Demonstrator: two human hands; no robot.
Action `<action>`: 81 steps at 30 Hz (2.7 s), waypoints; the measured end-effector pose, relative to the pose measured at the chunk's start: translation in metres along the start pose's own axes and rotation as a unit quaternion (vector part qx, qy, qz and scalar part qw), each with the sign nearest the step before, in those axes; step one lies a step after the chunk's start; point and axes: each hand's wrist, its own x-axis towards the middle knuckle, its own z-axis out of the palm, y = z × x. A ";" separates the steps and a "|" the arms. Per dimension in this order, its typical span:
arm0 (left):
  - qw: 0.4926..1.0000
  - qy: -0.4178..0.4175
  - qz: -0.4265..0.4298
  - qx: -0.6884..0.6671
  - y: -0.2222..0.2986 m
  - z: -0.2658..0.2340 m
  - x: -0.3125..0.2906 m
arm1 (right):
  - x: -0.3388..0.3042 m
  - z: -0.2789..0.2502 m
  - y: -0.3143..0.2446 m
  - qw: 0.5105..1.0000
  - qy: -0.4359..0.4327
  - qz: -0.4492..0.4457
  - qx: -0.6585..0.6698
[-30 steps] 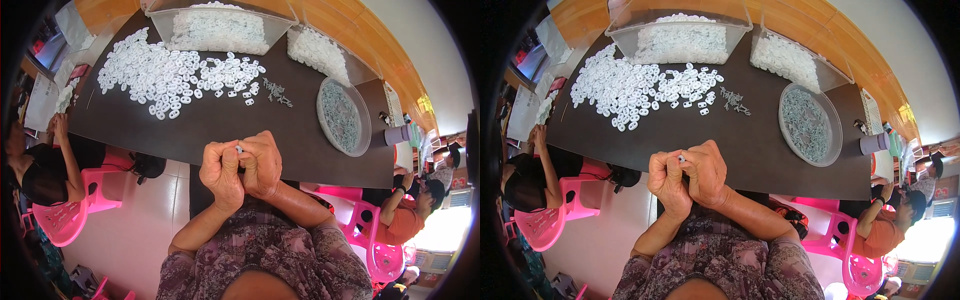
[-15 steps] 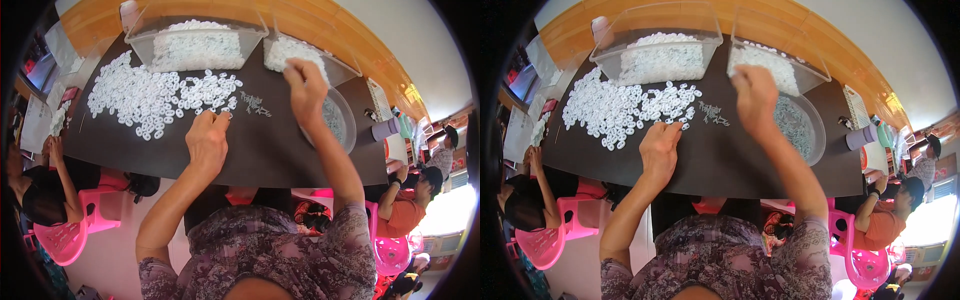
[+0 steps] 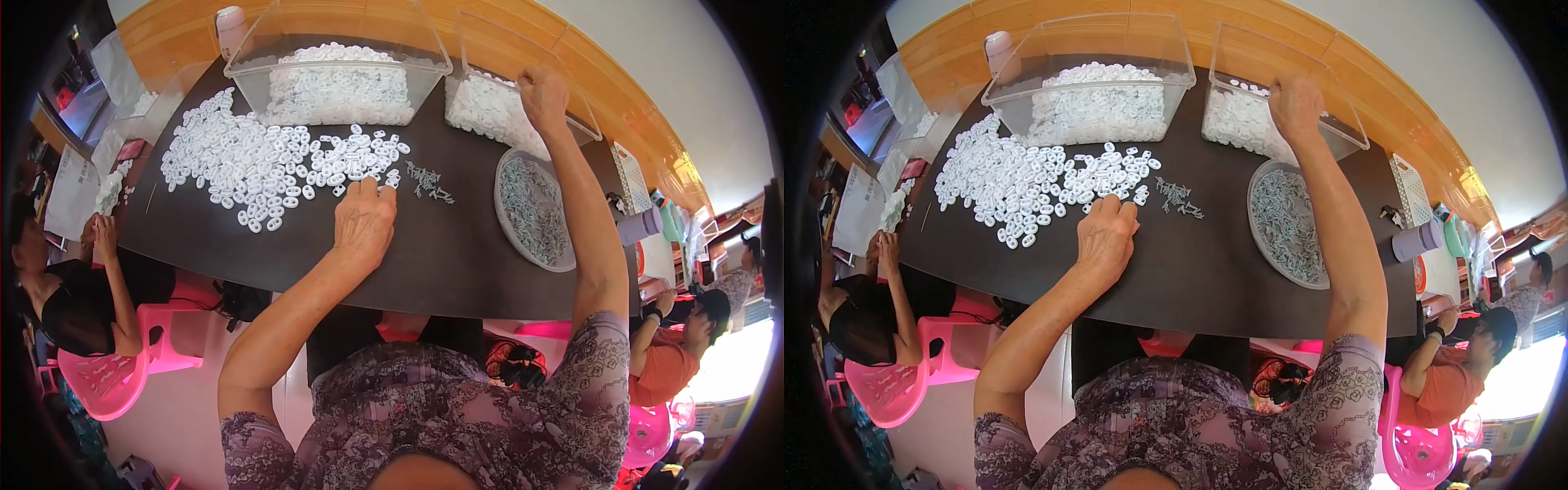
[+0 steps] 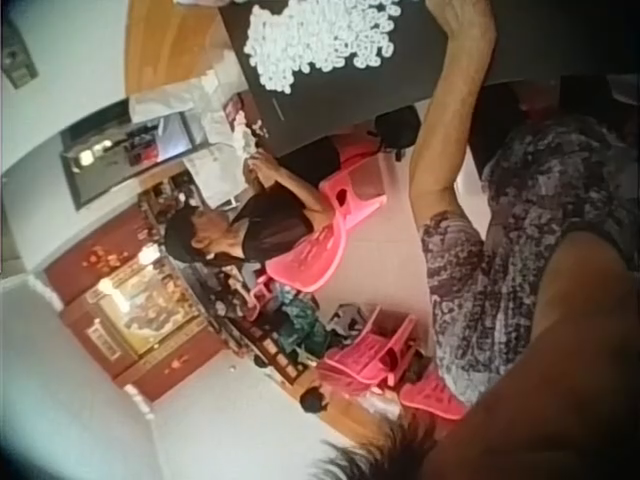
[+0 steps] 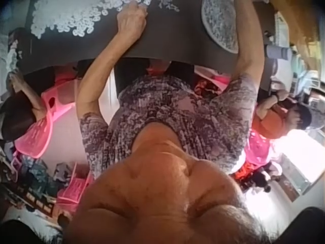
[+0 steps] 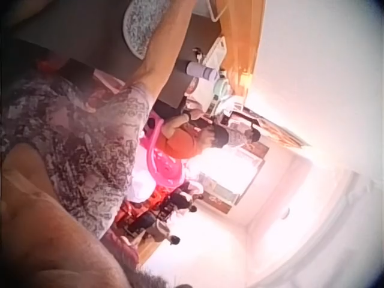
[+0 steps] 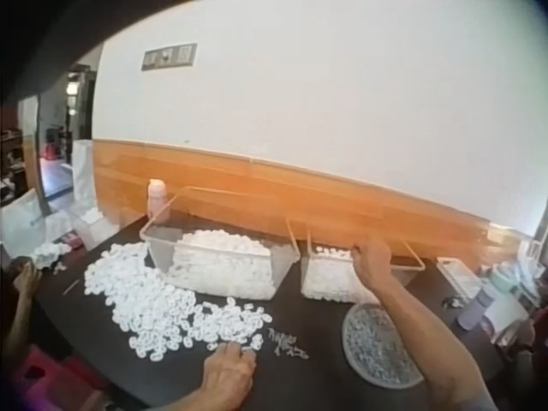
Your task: Manually assembling small white plastic components by inserting metal pins into them.
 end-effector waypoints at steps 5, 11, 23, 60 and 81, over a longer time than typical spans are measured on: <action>0.999 -0.037 -0.009 0.016 0.002 -0.004 0.001 | -0.033 -0.027 -0.045 0.971 0.178 -0.144 0.072; 0.999 -0.038 0.003 -0.006 0.002 -0.012 -0.013 | -0.111 -0.022 -0.104 0.952 0.014 -0.203 0.227; 0.928 0.069 -0.171 -0.323 0.008 -0.033 -0.050 | -0.157 0.000 -0.124 0.953 -0.117 -0.161 0.230; 0.651 0.072 -0.354 -0.668 -0.001 -0.046 -0.058 | -0.156 -0.004 -0.132 0.927 -0.132 -0.219 0.275; 0.610 0.060 -0.361 -0.703 0.008 -0.048 -0.064 | -0.172 -0.067 -0.173 0.760 -0.334 0.006 0.557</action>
